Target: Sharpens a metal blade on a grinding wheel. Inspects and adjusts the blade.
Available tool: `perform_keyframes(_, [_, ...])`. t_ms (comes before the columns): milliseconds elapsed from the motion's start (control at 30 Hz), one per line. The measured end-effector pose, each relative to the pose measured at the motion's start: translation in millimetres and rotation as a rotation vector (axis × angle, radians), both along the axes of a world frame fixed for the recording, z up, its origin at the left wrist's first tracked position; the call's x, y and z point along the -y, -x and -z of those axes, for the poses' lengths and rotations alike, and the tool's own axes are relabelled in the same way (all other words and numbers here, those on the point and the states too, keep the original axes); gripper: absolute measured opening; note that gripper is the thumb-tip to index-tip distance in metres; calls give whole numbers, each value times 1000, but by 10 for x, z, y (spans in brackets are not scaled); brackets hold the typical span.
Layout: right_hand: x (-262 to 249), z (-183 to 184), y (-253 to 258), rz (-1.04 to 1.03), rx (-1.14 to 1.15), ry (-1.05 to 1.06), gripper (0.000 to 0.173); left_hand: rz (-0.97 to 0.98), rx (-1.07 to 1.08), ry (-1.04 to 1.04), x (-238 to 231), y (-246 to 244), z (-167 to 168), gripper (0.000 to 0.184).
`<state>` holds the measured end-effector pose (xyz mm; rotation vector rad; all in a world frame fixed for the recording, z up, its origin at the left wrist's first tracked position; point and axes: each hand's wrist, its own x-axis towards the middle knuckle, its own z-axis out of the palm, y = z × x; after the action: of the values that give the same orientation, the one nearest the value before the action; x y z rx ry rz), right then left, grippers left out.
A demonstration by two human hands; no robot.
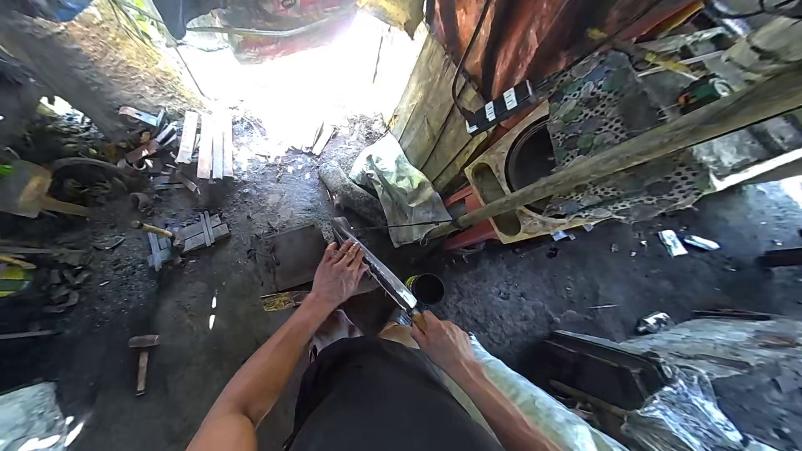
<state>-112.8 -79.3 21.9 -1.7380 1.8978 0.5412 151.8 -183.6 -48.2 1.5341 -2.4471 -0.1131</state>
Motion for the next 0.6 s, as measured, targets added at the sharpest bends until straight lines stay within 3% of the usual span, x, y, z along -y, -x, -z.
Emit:
perform_keyframes(233, [332, 212, -388, 0, 41, 13, 44, -21, 89, 29, 299, -372, 83, 49])
perform_keyframes(467, [-168, 10, 71, 26, -30, -3, 49, 22, -15, 42, -90, 98, 73, 50])
perform_keyframes(600, [-399, -134, 255, 17, -75, 37, 43, 64, -82, 4, -250, 285, 33, 51])
